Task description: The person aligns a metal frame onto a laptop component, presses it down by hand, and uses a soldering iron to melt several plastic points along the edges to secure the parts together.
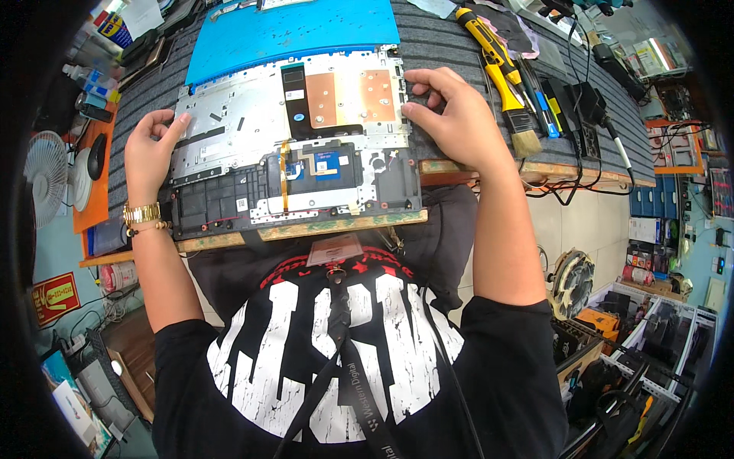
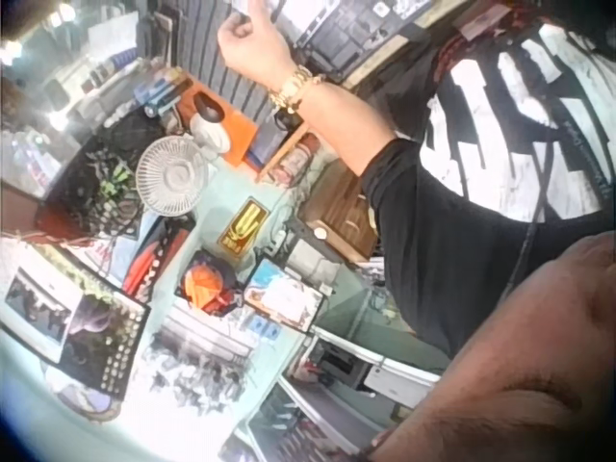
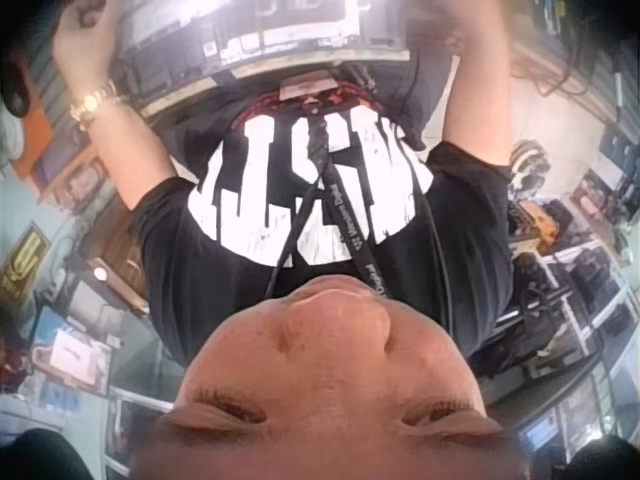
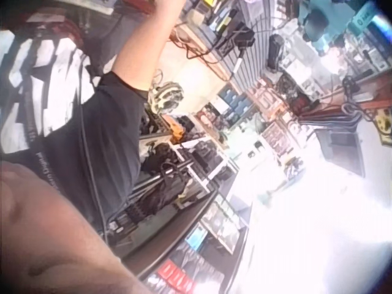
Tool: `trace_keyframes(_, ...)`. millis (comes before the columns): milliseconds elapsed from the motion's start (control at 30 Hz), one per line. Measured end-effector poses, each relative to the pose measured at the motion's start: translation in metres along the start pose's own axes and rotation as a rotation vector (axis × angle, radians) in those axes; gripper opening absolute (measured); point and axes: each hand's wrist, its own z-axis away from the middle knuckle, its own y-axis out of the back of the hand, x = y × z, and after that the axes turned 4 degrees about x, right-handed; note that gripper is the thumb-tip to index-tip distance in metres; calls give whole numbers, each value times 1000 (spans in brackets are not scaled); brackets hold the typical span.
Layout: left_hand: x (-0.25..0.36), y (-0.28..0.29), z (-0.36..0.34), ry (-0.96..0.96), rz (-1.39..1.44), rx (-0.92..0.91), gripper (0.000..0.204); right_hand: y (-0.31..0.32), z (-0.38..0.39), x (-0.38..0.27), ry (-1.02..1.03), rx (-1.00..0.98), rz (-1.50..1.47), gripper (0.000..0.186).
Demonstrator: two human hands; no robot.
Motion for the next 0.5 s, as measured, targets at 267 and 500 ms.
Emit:
trace_keyframes(267, -5, -1, -1, -10, 10, -9, 60, 7, 3, -4, 45, -107, 18, 69)
trace_keyframes(500, -2, -3, 0, 12, 22, -1, 59, 5, 6, -8, 62, -97, 42, 70)
